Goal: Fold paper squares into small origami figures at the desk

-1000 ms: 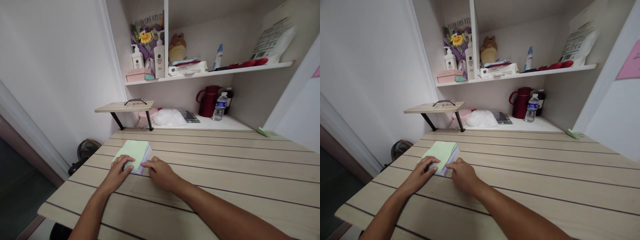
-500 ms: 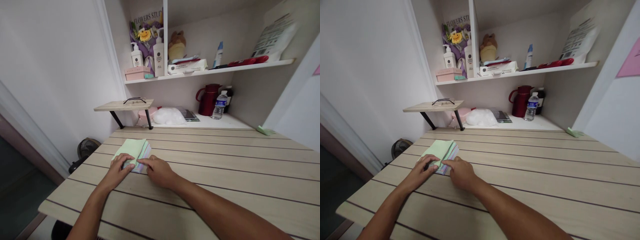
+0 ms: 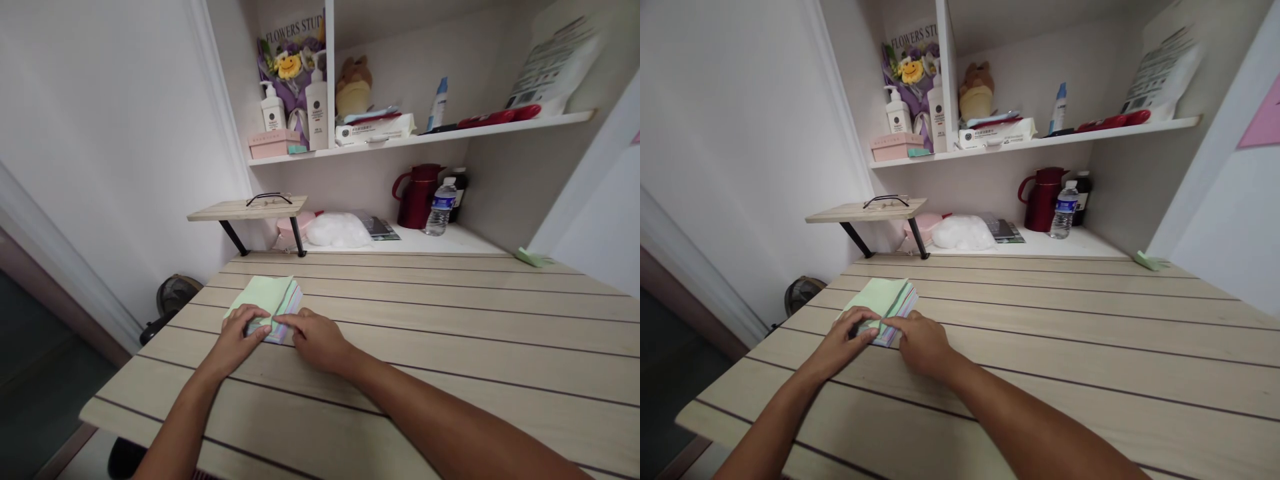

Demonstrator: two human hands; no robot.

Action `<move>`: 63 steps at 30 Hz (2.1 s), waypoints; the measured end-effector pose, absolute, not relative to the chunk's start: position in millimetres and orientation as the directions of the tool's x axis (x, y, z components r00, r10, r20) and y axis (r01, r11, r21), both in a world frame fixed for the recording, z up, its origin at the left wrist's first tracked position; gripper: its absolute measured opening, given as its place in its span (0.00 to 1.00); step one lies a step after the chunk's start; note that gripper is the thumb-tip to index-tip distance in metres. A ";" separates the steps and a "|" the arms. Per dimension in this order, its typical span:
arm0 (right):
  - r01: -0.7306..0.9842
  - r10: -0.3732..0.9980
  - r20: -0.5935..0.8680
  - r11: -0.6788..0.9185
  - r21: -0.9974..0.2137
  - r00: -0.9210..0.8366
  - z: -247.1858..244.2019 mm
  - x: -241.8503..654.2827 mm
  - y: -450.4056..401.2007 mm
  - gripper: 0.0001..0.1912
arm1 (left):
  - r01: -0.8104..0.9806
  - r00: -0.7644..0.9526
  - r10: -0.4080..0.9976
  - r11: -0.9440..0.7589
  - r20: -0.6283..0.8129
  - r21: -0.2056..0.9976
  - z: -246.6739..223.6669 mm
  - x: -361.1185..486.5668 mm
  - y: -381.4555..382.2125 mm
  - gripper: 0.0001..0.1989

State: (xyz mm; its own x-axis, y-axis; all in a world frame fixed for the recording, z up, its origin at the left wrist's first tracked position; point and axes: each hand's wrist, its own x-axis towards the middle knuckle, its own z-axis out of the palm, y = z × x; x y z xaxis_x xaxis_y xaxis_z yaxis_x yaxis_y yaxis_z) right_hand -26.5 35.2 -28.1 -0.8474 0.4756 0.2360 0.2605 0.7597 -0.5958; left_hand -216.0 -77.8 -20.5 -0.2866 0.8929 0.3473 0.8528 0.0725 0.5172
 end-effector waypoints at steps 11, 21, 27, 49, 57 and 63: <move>0.209 0.527 0.316 0.713 -0.669 -0.789 -36.5 -28.8 37.9 0.23 | 0.862 -0.286 0.891 0.078 0.352 0.501 -21.2 -216.2 -76.1 0.11; 0.156 0.550 0.337 0.664 -0.731 -0.764 -38.3 -28.2 36.6 0.25 | 0.873 -0.263 0.897 0.064 0.354 0.484 -21.8 -216.8 -75.9 0.12; 0.147 0.541 0.330 0.660 -0.736 -0.774 -37.1 -27.2 35.7 0.25 | 0.879 -0.263 0.894 0.067 0.363 0.472 -25.1 -219.2 -75.9 0.12; -0.213 0.775 -0.232 -0.426 -0.879 -0.588 -8.6 -54.2 102.5 0.02 | 0.987 -0.161 0.730 0.109 0.664 0.120 36.2 -215.1 -57.3 0.10; -0.517 0.843 0.009 -0.322 -0.793 -0.538 11.5 -42.0 136.1 0.16 | 0.938 -0.233 0.788 0.028 0.570 0.344 0.8 -225.1 -21.0 0.11; -0.324 0.824 0.003 -0.219 -0.920 -0.566 0.3 -52.4 126.2 0.06 | 0.936 -0.226 0.806 0.025 0.546 0.351 -16.9 -231.0 -17.6 0.10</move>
